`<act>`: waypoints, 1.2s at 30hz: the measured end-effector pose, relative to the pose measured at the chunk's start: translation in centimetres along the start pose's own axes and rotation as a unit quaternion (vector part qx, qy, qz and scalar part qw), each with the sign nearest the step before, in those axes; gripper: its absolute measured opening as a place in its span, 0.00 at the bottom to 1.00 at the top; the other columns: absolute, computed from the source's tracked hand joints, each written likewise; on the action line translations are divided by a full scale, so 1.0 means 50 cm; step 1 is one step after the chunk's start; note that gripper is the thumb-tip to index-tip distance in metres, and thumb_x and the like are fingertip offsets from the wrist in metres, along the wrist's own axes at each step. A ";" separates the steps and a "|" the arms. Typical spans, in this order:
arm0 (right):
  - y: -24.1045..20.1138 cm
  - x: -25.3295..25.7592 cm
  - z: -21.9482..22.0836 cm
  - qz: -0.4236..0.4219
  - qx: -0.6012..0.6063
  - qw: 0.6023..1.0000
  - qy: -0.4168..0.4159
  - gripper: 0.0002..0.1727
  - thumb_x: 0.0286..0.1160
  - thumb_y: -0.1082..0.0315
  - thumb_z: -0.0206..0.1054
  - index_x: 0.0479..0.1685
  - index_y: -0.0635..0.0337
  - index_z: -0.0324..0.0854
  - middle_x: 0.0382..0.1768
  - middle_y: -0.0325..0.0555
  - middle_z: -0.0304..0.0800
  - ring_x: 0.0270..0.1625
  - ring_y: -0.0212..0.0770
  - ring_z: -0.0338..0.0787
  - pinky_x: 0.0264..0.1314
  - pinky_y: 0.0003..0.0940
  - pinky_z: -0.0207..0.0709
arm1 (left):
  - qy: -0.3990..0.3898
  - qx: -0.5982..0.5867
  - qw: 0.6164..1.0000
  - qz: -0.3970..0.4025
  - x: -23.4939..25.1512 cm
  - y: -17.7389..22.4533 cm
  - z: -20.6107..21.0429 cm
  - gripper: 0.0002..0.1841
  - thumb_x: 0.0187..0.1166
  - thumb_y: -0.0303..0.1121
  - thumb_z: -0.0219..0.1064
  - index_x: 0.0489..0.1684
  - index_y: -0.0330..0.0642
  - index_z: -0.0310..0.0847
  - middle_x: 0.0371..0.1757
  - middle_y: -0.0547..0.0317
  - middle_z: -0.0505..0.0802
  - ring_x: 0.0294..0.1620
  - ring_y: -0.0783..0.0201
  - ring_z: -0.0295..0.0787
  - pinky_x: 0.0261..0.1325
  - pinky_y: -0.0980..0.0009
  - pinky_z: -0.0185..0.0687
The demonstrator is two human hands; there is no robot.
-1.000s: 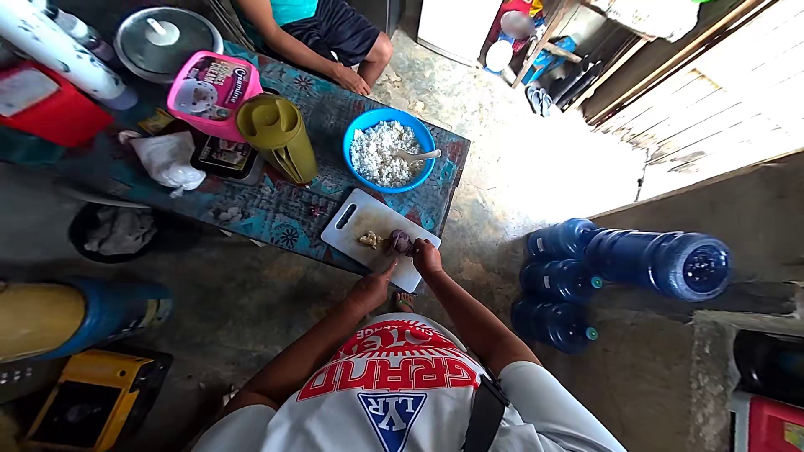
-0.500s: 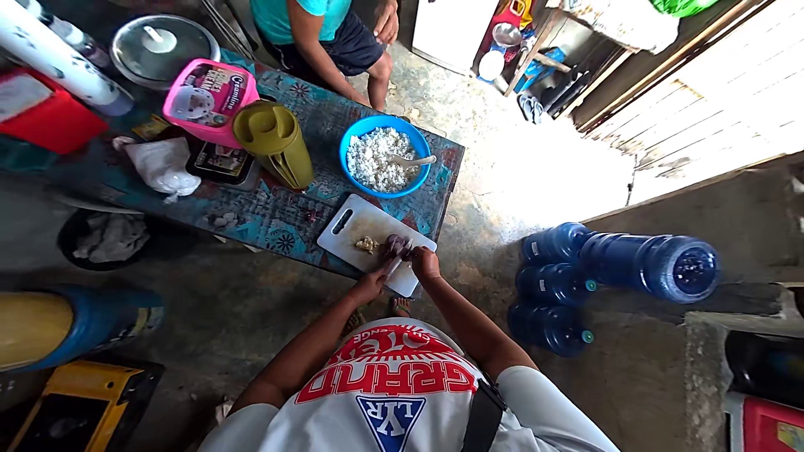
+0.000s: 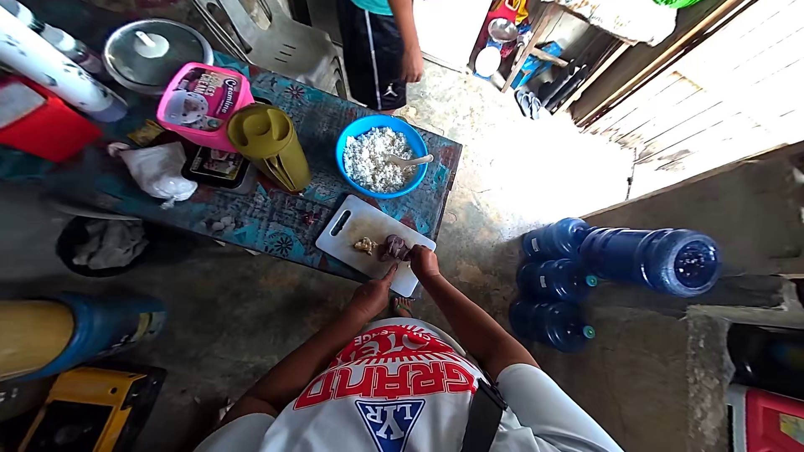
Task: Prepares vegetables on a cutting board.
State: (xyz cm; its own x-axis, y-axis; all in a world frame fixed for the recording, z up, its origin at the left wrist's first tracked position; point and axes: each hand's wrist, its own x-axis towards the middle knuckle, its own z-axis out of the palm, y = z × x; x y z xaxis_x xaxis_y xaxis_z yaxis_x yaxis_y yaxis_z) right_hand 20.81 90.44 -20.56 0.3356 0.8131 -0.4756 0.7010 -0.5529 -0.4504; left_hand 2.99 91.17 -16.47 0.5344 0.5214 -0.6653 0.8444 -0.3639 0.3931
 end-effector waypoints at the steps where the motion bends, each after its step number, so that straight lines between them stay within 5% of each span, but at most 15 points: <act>1: 0.000 0.000 0.000 0.002 0.002 1.000 -0.002 0.11 0.82 0.72 0.61 0.52 0.67 0.88 0.60 0.62 0.90 0.66 0.61 0.89 0.69 0.61 0.81 | -0.004 -0.001 1.000 -0.003 0.011 -0.003 0.006 0.32 0.96 0.38 0.42 0.99 0.66 0.36 0.64 0.36 0.90 0.66 0.36 0.89 0.68 0.39 0.81; 5: 0.006 -0.002 0.002 -0.002 0.024 1.000 0.008 0.11 0.84 0.71 0.62 0.51 0.67 0.88 0.59 0.62 0.90 0.65 0.61 0.89 0.70 0.61 0.80 | -0.014 -0.113 0.993 0.023 0.059 -0.052 0.025 0.30 0.97 0.39 0.44 0.99 0.63 0.41 0.69 0.36 0.88 0.65 0.40 0.90 0.71 0.44 0.80; 7: 0.007 -0.002 -0.001 -0.009 0.026 1.000 0.008 0.11 0.83 0.71 0.62 0.51 0.67 0.88 0.58 0.62 0.90 0.65 0.62 0.89 0.70 0.62 0.79 | -0.038 -0.258 0.965 0.029 0.073 -0.092 0.020 0.29 0.97 0.42 0.45 0.97 0.61 0.47 0.46 0.45 0.89 0.32 0.54 0.86 0.39 0.58 0.85; 9: 0.007 -0.001 -0.001 -0.010 0.024 1.000 0.001 0.11 0.83 0.71 0.63 0.51 0.67 0.88 0.58 0.62 0.90 0.65 0.63 0.89 0.70 0.63 0.79 | -0.073 -0.349 0.934 0.016 0.079 -0.124 0.011 0.29 0.97 0.45 0.47 0.97 0.68 0.48 0.36 0.51 0.86 0.20 0.61 0.79 0.25 0.64 0.80; 11: 0.008 -0.003 0.000 -0.010 0.020 1.000 0.001 0.11 0.83 0.71 0.63 0.52 0.67 0.88 0.59 0.63 0.90 0.65 0.63 0.89 0.69 0.63 0.80 | -0.028 -0.269 0.962 0.029 0.077 -0.126 0.011 0.28 0.97 0.44 0.47 0.97 0.66 0.50 0.43 0.48 0.89 0.26 0.59 0.83 0.32 0.62 0.83; 13: 0.005 -0.003 -0.004 -0.009 0.018 1.000 0.000 0.11 0.83 0.71 0.63 0.52 0.66 0.88 0.59 0.63 0.90 0.65 0.63 0.89 0.70 0.62 0.80 | 0.021 -0.137 0.989 0.047 0.056 -0.099 0.002 0.29 0.96 0.40 0.46 0.97 0.63 0.48 0.68 0.40 0.90 0.59 0.47 0.93 0.68 0.49 0.84; 15: 0.003 -0.005 -0.006 -0.010 0.017 1.000 -0.002 0.11 0.83 0.71 0.63 0.52 0.66 0.88 0.58 0.62 0.91 0.65 0.62 0.89 0.70 0.62 0.80 | 0.040 -0.068 0.996 0.048 0.027 -0.065 0.000 0.30 0.96 0.38 0.45 0.98 0.63 0.45 0.69 0.37 0.89 0.68 0.40 0.89 0.76 0.42 0.76; 25: -0.002 -0.009 -0.010 -0.001 0.011 1.000 -0.002 0.12 0.84 0.71 0.61 0.54 0.66 0.88 0.60 0.64 0.90 0.65 0.64 0.89 0.69 0.63 0.80 | 0.010 -0.004 1.000 0.005 0.008 -0.008 0.001 0.31 0.96 0.38 0.43 0.99 0.66 0.42 0.63 0.35 0.91 0.64 0.35 0.89 0.66 0.37 0.81; 29: 0.001 -0.010 -0.004 -0.004 0.019 1.000 0.007 0.11 0.84 0.72 0.61 0.51 0.68 0.88 0.58 0.64 0.90 0.64 0.64 0.89 0.68 0.63 0.80 | 0.008 -0.066 0.998 0.021 0.062 -0.039 0.026 0.29 0.96 0.39 0.45 0.97 0.61 0.48 0.73 0.38 0.87 0.71 0.40 0.87 0.76 0.41 0.77; 30: 0.003 -0.009 -0.005 -0.002 0.020 1.000 0.007 0.11 0.84 0.71 0.61 0.51 0.67 0.88 0.58 0.63 0.90 0.65 0.63 0.89 0.68 0.63 0.80 | 0.005 -0.109 0.993 0.034 0.071 -0.055 0.024 0.29 0.96 0.39 0.46 0.97 0.60 0.48 0.72 0.39 0.88 0.67 0.43 0.90 0.73 0.45 0.80; 31: 0.005 -0.008 -0.006 -0.003 0.020 1.000 0.005 0.11 0.83 0.71 0.61 0.51 0.67 0.88 0.59 0.63 0.90 0.65 0.63 0.89 0.69 0.63 0.80 | 0.000 -0.161 0.986 0.043 0.079 -0.073 0.022 0.29 0.97 0.39 0.46 0.97 0.61 0.50 0.63 0.40 0.91 0.53 0.47 0.93 0.59 0.50 0.87; 32: 0.006 -0.009 -0.008 -0.005 0.020 1.000 0.000 0.11 0.83 0.71 0.61 0.51 0.67 0.88 0.59 0.63 0.90 0.65 0.63 0.89 0.69 0.63 0.80 | -0.015 -0.222 0.974 0.043 0.086 -0.092 0.021 0.28 0.97 0.42 0.46 0.97 0.61 0.51 0.47 0.45 0.90 0.33 0.55 0.88 0.40 0.58 0.86; 33: 0.006 -0.008 -0.008 -0.007 0.018 1.000 -0.003 0.11 0.83 0.71 0.61 0.51 0.67 0.89 0.59 0.62 0.90 0.65 0.63 0.89 0.69 0.63 0.80 | -0.039 -0.269 0.962 0.034 0.088 -0.109 0.017 0.28 0.97 0.44 0.46 0.97 0.64 0.50 0.40 0.48 0.88 0.24 0.59 0.82 0.31 0.62 0.83; 35: 0.007 -0.009 -0.004 -0.011 0.016 1.000 0.000 0.11 0.83 0.72 0.62 0.50 0.67 0.88 0.58 0.63 0.90 0.65 0.63 0.89 0.69 0.63 0.80 | -0.035 -0.266 0.963 0.028 0.082 -0.121 0.011 0.28 0.97 0.44 0.46 0.97 0.66 0.49 0.41 0.47 0.88 0.23 0.59 0.80 0.29 0.62 0.82; 36: 0.008 -0.007 -0.004 -0.012 0.015 1.000 0.002 0.11 0.83 0.71 0.62 0.51 0.68 0.88 0.58 0.63 0.90 0.65 0.63 0.89 0.69 0.63 0.80 | -0.012 -0.218 0.975 0.035 0.074 -0.113 0.008 0.28 0.97 0.43 0.46 0.97 0.65 0.49 0.49 0.44 0.90 0.29 0.55 0.85 0.36 0.58 0.85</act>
State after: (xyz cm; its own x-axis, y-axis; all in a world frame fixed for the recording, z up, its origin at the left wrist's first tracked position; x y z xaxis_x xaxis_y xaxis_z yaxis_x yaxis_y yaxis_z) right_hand 21.09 89.97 -20.41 0.3213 0.8269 -0.4615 0.6898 -0.5382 -0.4842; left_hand 0.19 94.87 -21.40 0.5952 0.4870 -0.6392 0.7439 -0.0330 0.6675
